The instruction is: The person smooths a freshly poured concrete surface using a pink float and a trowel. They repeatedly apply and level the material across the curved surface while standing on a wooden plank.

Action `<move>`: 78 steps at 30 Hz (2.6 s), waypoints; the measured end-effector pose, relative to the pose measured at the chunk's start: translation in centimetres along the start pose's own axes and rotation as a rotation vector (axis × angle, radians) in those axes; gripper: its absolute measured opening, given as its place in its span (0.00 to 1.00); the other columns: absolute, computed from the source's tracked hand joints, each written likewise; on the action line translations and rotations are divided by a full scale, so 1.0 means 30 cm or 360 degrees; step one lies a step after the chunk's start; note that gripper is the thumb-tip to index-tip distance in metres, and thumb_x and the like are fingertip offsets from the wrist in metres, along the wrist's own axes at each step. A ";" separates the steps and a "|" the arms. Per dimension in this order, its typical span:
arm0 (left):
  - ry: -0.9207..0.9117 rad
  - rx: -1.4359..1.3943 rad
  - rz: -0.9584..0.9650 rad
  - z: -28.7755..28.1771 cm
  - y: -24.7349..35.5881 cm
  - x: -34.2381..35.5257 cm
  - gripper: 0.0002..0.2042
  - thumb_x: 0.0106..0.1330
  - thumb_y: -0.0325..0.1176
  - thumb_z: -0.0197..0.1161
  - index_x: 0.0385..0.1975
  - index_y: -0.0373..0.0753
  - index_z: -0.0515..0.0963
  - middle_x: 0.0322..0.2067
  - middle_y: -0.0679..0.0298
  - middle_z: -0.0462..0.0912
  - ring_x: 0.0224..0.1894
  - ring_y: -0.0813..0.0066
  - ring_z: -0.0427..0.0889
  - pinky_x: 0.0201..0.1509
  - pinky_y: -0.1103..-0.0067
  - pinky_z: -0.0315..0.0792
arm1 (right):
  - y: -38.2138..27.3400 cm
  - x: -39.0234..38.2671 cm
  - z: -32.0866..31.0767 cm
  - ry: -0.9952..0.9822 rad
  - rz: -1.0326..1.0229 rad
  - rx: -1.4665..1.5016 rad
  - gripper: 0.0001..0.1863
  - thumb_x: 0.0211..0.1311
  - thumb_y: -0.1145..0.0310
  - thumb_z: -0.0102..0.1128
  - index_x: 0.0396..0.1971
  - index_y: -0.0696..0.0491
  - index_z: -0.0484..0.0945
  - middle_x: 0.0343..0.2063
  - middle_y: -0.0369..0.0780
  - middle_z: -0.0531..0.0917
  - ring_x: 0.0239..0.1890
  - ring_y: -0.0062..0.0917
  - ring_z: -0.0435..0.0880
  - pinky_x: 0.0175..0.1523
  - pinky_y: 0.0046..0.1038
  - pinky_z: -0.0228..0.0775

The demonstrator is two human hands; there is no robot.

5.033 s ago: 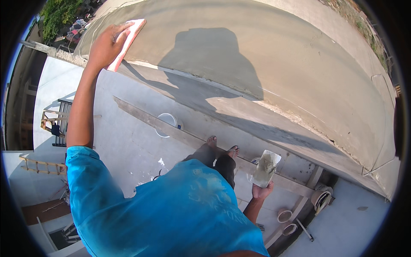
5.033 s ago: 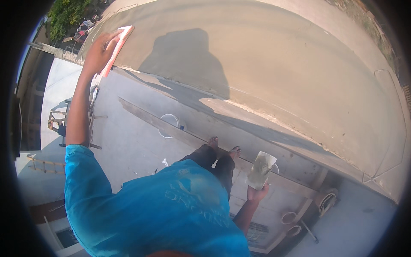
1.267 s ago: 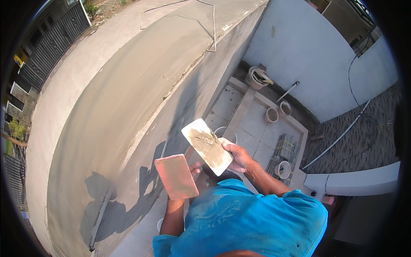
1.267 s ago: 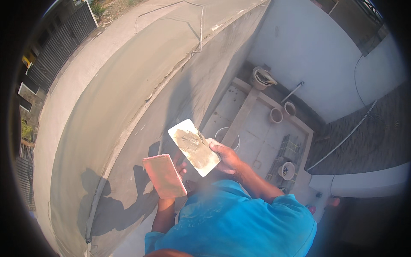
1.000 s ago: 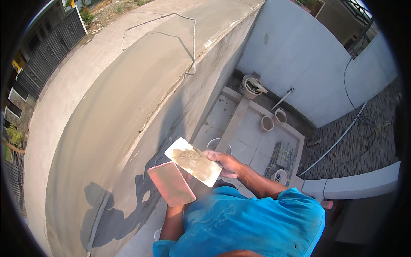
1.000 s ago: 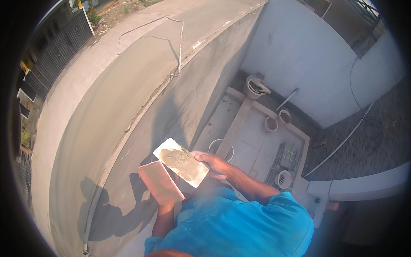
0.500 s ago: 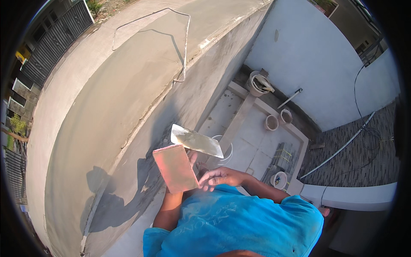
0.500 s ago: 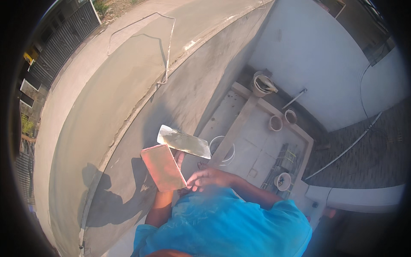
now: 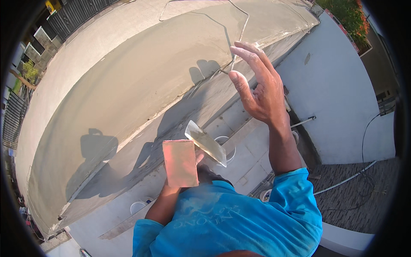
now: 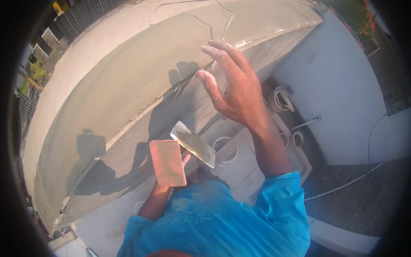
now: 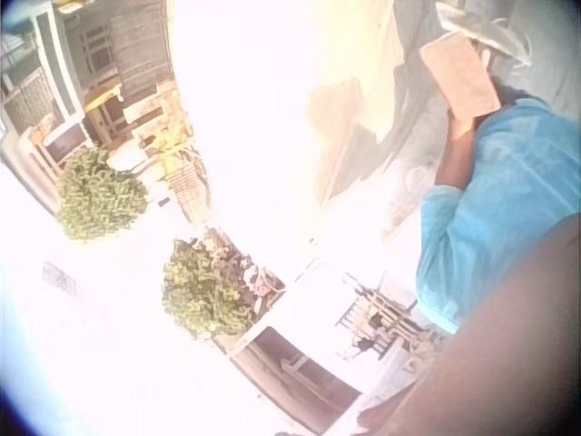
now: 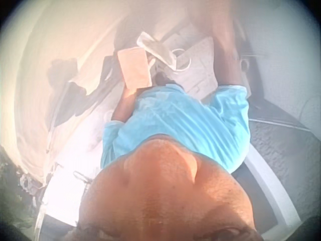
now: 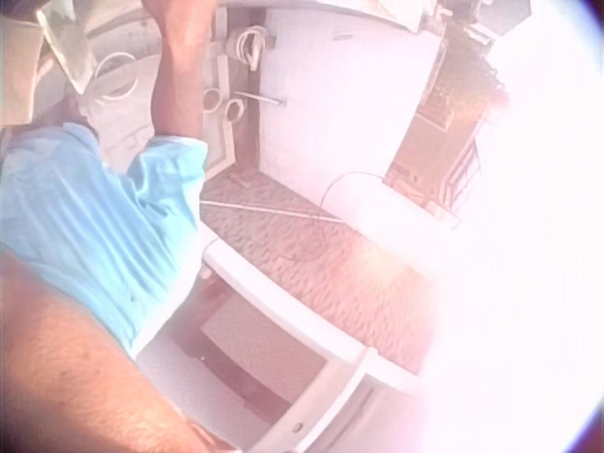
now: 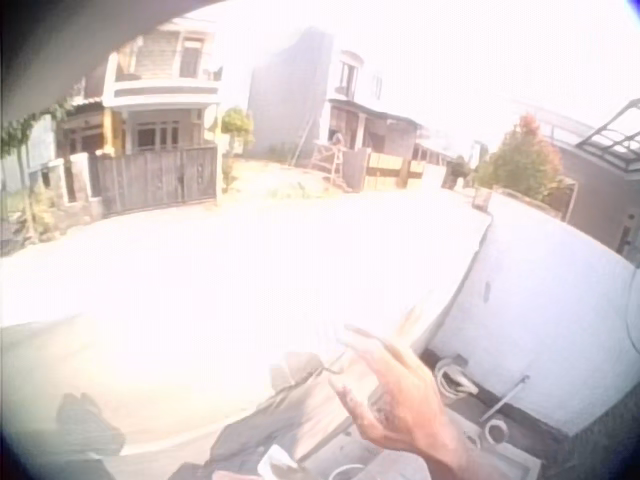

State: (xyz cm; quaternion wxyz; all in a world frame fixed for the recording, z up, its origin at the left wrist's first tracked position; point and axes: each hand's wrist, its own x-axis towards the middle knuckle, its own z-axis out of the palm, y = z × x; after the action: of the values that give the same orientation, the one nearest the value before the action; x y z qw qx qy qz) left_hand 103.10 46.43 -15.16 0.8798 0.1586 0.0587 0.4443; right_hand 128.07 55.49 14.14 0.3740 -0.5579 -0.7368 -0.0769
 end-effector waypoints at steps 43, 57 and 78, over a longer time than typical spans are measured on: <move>-0.0308 -0.0364 0.0125 0.266 -0.012 0.180 0.37 0.77 0.55 0.46 0.75 0.32 0.56 0.74 0.41 0.58 0.76 0.44 0.59 0.74 0.56 0.66 | -0.028 -0.696 0.183 -0.1042 0.2017 0.2494 0.23 0.78 0.54 0.54 0.55 0.60 0.80 0.46 0.44 0.86 0.47 0.30 0.87 0.51 0.37 0.81; -0.0211 -0.0089 0.0136 0.205 -0.038 0.221 0.31 0.74 0.48 0.56 0.68 0.32 0.63 0.66 0.44 0.68 0.69 0.49 0.68 0.69 0.59 0.72 | -0.073 -0.757 0.300 -0.1351 0.1816 0.3585 0.34 0.74 0.52 0.59 0.70 0.56 0.64 0.58 0.48 0.78 0.59 0.40 0.82 0.60 0.46 0.80; 0.0312 0.0377 0.0082 0.207 -0.062 0.358 0.23 0.64 0.24 0.70 0.58 0.36 0.73 0.56 0.58 0.81 0.56 0.65 0.83 0.60 0.67 0.81 | 0.054 -0.738 -0.072 0.0154 0.0809 0.2880 0.36 0.66 0.58 0.66 0.68 0.61 0.66 0.58 0.44 0.79 0.57 0.28 0.80 0.60 0.32 0.74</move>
State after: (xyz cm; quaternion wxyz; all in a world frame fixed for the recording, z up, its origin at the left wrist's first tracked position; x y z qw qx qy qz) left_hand 112.46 52.59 -9.52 0.8333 0.2187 0.1923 0.4700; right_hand 132.68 38.01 1.08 0.7013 -0.1956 -0.3563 0.5856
